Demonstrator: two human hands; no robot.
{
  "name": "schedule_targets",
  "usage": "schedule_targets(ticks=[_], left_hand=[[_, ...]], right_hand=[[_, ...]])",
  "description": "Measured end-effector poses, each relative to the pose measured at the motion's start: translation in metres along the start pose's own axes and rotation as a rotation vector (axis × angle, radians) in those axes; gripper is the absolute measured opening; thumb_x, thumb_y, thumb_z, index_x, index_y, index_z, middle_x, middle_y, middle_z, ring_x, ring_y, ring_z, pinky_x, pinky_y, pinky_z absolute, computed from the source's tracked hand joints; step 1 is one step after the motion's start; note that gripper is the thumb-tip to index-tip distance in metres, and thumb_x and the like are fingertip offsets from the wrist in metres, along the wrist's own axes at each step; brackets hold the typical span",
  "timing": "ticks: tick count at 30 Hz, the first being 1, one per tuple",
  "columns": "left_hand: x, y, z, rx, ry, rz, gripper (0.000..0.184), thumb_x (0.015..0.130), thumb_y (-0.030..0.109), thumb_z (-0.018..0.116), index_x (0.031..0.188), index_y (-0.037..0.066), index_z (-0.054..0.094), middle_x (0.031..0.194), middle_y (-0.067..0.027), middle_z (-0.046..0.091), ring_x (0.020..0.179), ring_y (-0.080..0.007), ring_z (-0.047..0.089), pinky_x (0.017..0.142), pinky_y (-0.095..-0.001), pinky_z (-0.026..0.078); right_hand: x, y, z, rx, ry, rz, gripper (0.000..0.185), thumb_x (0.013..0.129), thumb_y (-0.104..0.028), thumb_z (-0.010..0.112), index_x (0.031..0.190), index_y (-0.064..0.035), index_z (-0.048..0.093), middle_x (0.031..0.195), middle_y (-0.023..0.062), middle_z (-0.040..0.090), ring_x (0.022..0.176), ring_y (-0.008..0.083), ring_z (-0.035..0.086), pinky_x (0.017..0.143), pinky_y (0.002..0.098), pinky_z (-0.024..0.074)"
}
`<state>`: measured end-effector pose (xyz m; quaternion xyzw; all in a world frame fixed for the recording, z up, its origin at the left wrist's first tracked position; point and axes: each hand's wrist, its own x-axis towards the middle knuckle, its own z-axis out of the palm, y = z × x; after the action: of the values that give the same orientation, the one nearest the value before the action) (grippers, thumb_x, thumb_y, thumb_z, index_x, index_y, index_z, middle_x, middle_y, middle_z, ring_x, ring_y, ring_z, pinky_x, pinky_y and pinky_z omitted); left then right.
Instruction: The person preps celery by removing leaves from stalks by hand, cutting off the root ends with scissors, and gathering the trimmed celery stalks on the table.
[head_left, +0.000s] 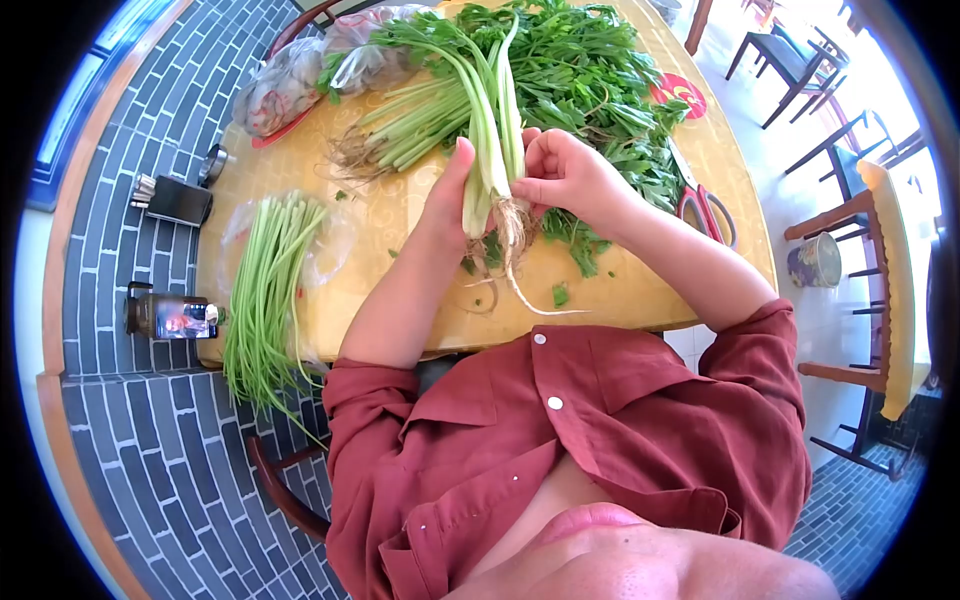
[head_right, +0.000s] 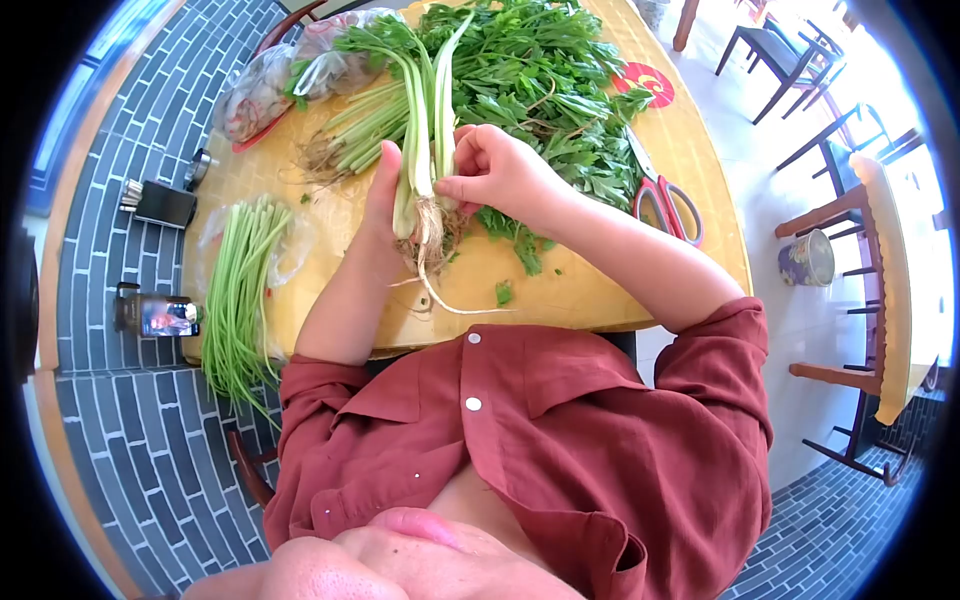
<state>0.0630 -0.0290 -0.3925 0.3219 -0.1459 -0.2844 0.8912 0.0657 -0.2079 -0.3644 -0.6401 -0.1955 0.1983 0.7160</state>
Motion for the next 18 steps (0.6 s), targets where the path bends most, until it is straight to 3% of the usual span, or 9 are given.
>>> schedule_targets(ticks=[3,4,8,11,15,18], left_hand=[[0.001,0.005,0.003,0.146,0.105,0.024,0.070,0.084,0.045,0.059,0.131,-0.001,0.037,0.113,-0.0145,0.055,0.095,-0.0246,0.060,0.078,-0.0364,0.052],[0.001,0.005,-0.007,0.086,0.162,0.021,0.062,0.081,0.026,0.065,0.130,-0.002,0.038,0.108,-0.0125,0.057,0.094,-0.0229,0.060,0.079,-0.0360,0.053],[-0.003,0.011,0.000,0.120,0.268,0.019,0.052,0.077,0.010,0.064,0.123,-0.002,0.043,0.099,-0.0106,0.058,0.092,-0.0216,0.060,0.081,-0.0348,0.052],[-0.003,0.009,-0.008,0.126,0.233,0.010,0.051,0.079,0.019,0.062,0.122,0.001,0.044,0.110,-0.0119,0.057,0.101,-0.0225,0.056,0.090,-0.0375,0.045],[-0.002,0.012,-0.016,0.061,0.196,0.023,0.038,0.082,0.025,0.061,0.112,0.002,0.051,0.112,-0.0132,0.055,0.105,-0.0255,0.053,0.096,-0.0403,0.040],[-0.002,0.010,-0.005,0.036,0.124,0.050,0.038,0.086,0.030,0.058,0.111,0.002,0.052,0.117,-0.0166,0.053,0.112,-0.0278,0.049,0.099,-0.0406,0.038]], right_hand=[[-0.003,-0.004,-0.003,-0.067,0.036,0.025,0.023,0.082,-0.007,0.065,0.095,-0.0006,0.047,0.089,0.0054,0.057,0.077,0.0108,0.058,0.065,0.0228,0.0491],[-0.003,-0.005,-0.005,-0.092,0.050,0.031,0.024,0.082,-0.007,0.066,0.095,-0.0004,0.047,0.090,0.0057,0.057,0.077,0.0108,0.058,0.066,0.0227,0.0486],[-0.002,-0.006,-0.009,-0.033,0.106,-0.004,0.029,0.081,-0.005,0.065,0.103,0.0003,0.046,0.091,0.0057,0.058,0.082,0.0113,0.057,0.073,0.0245,0.0476],[0.000,-0.005,-0.010,-0.078,0.132,-0.021,0.033,0.081,-0.005,0.064,0.107,0.0003,0.044,0.094,0.0075,0.059,0.083,0.0120,0.058,0.073,0.0248,0.0483],[-0.001,-0.003,-0.009,0.027,0.131,-0.010,0.049,0.078,-0.010,0.069,0.116,0.0050,0.041,0.090,0.0100,0.059,0.080,0.0145,0.060,0.071,0.0258,0.0483],[-0.004,-0.013,-0.007,0.353,0.059,0.022,0.061,0.081,-0.008,0.063,0.131,0.0068,0.031,0.098,0.0138,0.059,0.087,0.0192,0.062,0.071,0.0274,0.0492]])
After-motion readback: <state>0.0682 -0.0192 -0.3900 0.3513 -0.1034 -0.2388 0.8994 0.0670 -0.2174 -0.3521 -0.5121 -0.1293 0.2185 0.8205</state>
